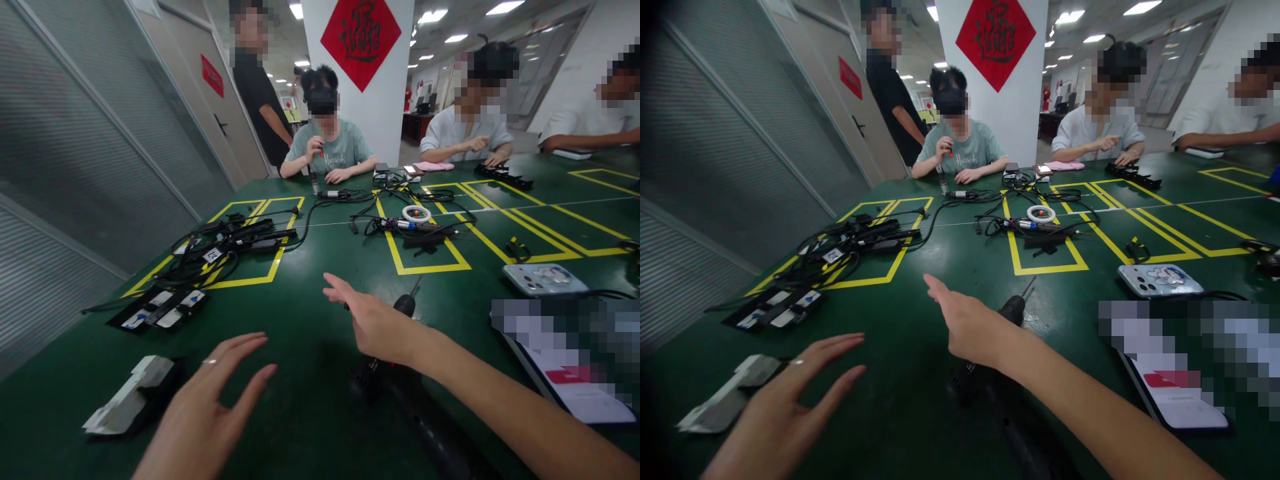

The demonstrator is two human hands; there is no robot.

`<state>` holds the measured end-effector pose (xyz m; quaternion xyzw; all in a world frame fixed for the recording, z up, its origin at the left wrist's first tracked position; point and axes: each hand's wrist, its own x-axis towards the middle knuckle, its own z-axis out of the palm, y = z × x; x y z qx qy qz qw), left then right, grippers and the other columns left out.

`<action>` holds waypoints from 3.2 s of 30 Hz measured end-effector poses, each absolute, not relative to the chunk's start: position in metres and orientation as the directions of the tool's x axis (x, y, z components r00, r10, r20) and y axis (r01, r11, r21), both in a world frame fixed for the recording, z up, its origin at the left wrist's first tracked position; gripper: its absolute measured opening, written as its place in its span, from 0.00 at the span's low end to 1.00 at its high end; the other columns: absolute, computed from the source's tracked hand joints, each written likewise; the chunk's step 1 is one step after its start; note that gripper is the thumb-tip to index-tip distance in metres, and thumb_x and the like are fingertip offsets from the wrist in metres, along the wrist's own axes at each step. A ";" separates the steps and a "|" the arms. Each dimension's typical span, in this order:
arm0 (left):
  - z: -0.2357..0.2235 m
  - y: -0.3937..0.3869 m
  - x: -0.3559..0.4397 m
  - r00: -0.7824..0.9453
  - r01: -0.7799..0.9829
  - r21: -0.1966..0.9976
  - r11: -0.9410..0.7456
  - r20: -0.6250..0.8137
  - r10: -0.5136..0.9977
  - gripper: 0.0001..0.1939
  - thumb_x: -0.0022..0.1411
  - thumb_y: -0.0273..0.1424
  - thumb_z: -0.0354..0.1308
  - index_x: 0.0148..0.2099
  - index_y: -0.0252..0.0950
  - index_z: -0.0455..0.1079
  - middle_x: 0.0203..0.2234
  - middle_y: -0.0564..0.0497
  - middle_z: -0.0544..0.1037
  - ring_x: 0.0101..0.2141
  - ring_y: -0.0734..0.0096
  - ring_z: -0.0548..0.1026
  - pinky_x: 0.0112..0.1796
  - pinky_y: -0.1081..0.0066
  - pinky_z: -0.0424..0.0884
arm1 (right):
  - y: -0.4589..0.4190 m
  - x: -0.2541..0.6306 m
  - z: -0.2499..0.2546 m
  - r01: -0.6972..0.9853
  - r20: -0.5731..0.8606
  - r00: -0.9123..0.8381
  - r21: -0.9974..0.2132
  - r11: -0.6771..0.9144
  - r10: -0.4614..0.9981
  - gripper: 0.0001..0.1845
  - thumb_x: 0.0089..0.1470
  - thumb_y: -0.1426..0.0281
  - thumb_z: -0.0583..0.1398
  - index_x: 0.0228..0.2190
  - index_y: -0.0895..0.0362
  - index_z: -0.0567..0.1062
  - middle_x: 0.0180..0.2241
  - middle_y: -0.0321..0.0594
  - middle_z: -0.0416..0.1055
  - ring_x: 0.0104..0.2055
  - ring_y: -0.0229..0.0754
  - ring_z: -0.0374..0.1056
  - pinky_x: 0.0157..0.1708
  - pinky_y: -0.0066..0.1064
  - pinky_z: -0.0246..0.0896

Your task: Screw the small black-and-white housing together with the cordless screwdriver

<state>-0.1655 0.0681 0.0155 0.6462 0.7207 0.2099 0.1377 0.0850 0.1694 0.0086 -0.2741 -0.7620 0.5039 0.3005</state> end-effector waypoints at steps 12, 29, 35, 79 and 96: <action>-0.004 0.119 -0.051 0.188 0.185 0.977 -0.110 0.074 0.979 0.10 0.58 0.33 0.54 0.41 0.34 0.67 0.38 0.48 0.75 0.38 0.69 0.73 0.43 0.67 0.70 | 0.145 0.096 0.007 0.432 0.317 -0.728 -0.477 0.765 0.608 0.41 0.48 0.85 0.47 0.61 0.65 0.36 0.63 0.47 0.42 0.63 0.37 0.40 0.60 0.33 0.43; -0.025 0.120 -0.055 0.241 -0.092 0.993 0.069 -0.045 0.969 0.12 0.55 0.30 0.59 0.42 0.32 0.71 0.38 0.48 0.77 0.39 0.71 0.73 0.41 0.75 0.69 | 0.129 0.111 -0.005 0.330 0.288 -0.598 -0.762 0.557 0.748 0.37 0.54 0.83 0.49 0.61 0.53 0.40 0.59 0.33 0.54 0.60 0.29 0.50 0.61 0.27 0.44; -0.026 0.121 -0.057 0.226 -0.106 0.987 0.122 -0.096 0.969 0.11 0.55 0.31 0.59 0.41 0.31 0.71 0.32 0.49 0.77 0.34 0.74 0.74 0.39 0.76 0.70 | 0.130 0.117 -0.011 0.374 0.344 -0.551 -0.713 0.593 0.760 0.21 0.57 0.80 0.50 0.51 0.58 0.67 0.53 0.36 0.65 0.55 0.30 0.59 0.56 0.22 0.53; -0.027 0.114 -0.055 0.196 0.324 0.930 -0.176 0.116 0.974 0.09 0.58 0.34 0.55 0.38 0.38 0.74 0.33 0.51 0.78 0.35 0.70 0.74 0.37 0.74 0.68 | 0.132 0.111 -0.007 0.406 0.273 -0.401 -0.803 0.436 0.875 0.07 0.53 0.77 0.58 0.29 0.57 0.76 0.31 0.35 0.67 0.34 0.34 0.65 0.35 0.26 0.61; -0.028 0.113 -0.058 0.281 0.345 0.901 -0.265 0.170 0.945 0.09 0.59 0.32 0.54 0.40 0.38 0.73 0.34 0.49 0.77 0.36 0.69 0.73 0.38 0.73 0.67 | 0.130 0.111 0.002 0.434 0.191 -0.399 -0.822 0.368 0.897 0.05 0.49 0.70 0.63 0.25 0.57 0.73 0.30 0.34 0.66 0.32 0.34 0.65 0.34 0.28 0.60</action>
